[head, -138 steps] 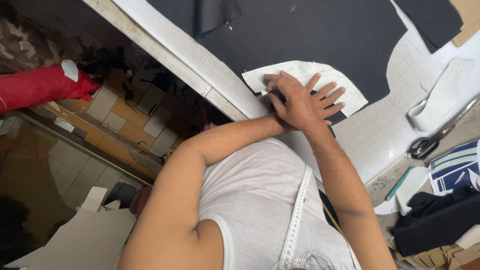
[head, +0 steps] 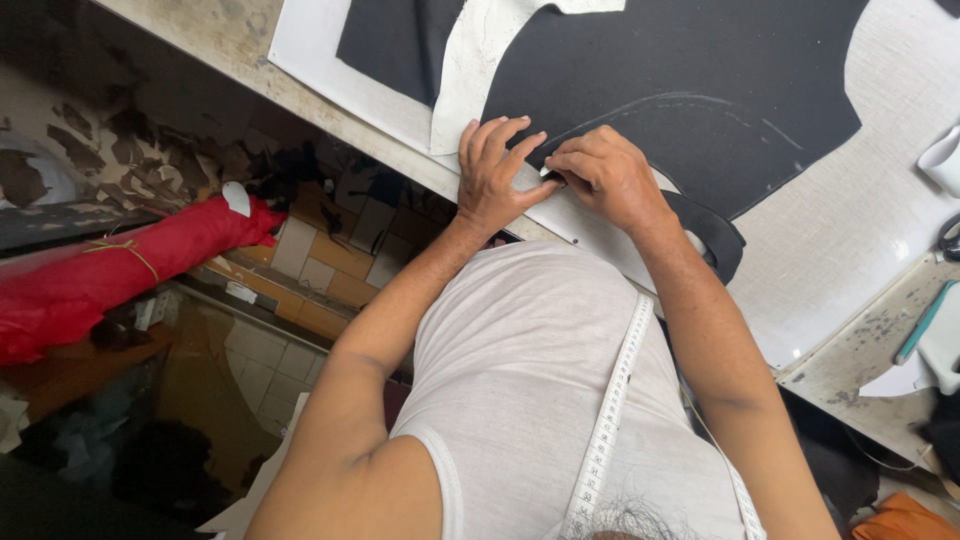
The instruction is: The person places a white paper pattern on a black fabric, traces the outline with chalk, and cuts the fabric along the marked line using shears. The person then folds the cut fabric and places a cardboard pattern on top.
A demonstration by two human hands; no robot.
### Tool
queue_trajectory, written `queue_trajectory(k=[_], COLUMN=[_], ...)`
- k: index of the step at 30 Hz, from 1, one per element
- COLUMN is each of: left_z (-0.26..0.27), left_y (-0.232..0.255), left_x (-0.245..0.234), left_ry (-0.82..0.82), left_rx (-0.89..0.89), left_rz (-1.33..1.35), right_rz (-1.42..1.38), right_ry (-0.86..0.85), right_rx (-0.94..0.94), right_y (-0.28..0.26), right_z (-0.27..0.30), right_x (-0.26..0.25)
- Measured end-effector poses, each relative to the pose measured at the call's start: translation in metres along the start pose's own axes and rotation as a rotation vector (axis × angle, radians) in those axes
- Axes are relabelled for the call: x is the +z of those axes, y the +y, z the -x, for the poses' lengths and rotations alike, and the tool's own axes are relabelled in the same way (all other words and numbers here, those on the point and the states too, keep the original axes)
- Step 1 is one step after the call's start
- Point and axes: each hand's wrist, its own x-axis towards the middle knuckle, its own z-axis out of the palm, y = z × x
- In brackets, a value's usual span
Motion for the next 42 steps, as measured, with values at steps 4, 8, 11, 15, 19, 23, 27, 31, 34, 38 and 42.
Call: queue_trajectory(k=[4, 8, 11, 15, 19, 23, 27, 31, 34, 38, 42], left_z=[-0.001, -0.001, -0.002, -0.002, -0.002, -0.002, -0.002, -0.003, -0.003, -0.002, -0.002], left_y=[0.0, -0.001, 0.0, 0.0, 0.0, -0.001, -0.001, 0.0, 0.001, 0.0, 0.0], left_x=[0.0, 0.0, 0.0, -0.002, -0.001, 0.001, 0.001, -0.001, -0.001, -0.002, 0.001], left_ry=[0.011, 0.026, 0.01, 0.006, 0.002, 0.009, 0.038, 0.014, -0.006, 0.0, 0.004], left_rx=[0.002, 0.009, -0.002, -0.004, 0.0, -0.003, 0.014, 0.003, -0.002, -0.007, -0.002], left_rz=[0.008, 0.012, 0.009, 0.016, 0.012, 0.005, 0.01, 0.02, 0.013, 0.006, 0.006], right_rz=[-0.001, 0.015, 0.045, 0.051, 0.052, 0.023, 0.022, -0.01, 0.027, 0.037, 0.073], right_ry=[-0.019, -0.04, -0.063, -0.085, -0.082, -0.043, 0.014, -0.009, -0.056, -0.069, -0.055], right_rx=[0.017, 0.017, 0.008, -0.001, 0.012, 0.028, 0.058, 0.012, -0.035, -0.001, 0.007], right_y=[0.0, 0.001, 0.002, 0.002, 0.004, 0.007, 0.011, 0.006, 0.004, 0.004, 0.01], right_z=[0.003, 0.003, 0.003, 0.002, 0.005, 0.008, 0.008, 0.008, 0.006, 0.004, 0.006], right_x=[-0.002, 0.0, 0.003, 0.005, 0.004, 0.0, -0.01, -0.008, 0.0, 0.005, -0.001])
